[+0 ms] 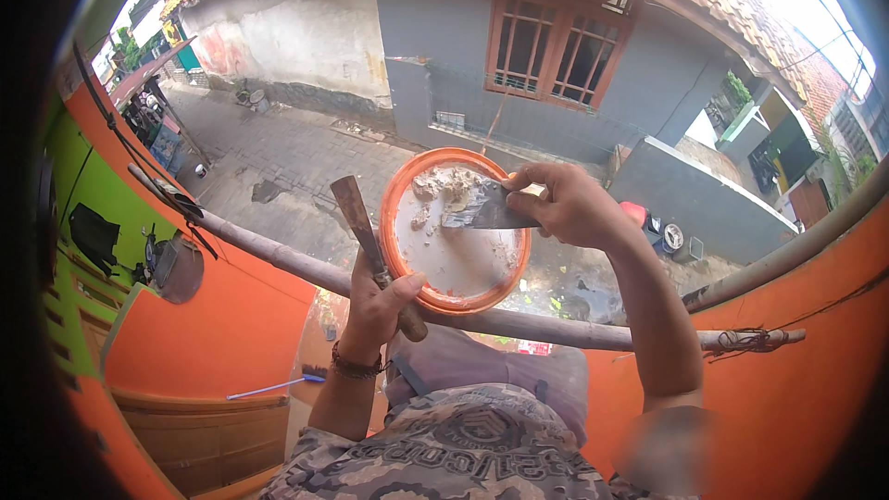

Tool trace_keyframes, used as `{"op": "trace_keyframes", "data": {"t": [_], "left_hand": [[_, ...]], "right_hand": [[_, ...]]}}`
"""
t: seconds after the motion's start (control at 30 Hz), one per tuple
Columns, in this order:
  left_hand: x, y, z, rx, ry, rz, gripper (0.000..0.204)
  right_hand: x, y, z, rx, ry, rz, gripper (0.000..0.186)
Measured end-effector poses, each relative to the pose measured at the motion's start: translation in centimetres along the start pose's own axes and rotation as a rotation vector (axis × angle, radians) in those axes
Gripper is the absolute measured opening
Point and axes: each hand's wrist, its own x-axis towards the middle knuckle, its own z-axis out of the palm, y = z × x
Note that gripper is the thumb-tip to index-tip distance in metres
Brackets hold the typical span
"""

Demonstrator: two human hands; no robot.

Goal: The person applies plaster to a wall using a trowel and a small orange container. They repeatedly scoop plaster from the container and smooth it onto the wall surface while standing on scaffolding.

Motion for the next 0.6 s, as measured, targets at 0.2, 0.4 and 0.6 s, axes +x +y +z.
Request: {"op": "trace_keyframes", "data": {"t": [0.2,0.4,0.6], "left_hand": [[0.2,0.4,-0.9,-0.052,-0.061,-0.088,0.051],[0.3,1.7,-1.3,-0.126,-0.047,-0.24,0.055],[0.7,2.5,-1.0,-0.057,0.01,-0.329,0.062]], "right_hand": [[1.3,-0.6,-2.4,-0.218,-0.052,-0.047,0.025],[2.3,0.5,-3.1,-0.351,-0.064,-0.275,0.023],[3.5,0.2,-3.4,-0.347,-0.181,-0.258,0.026]]}}
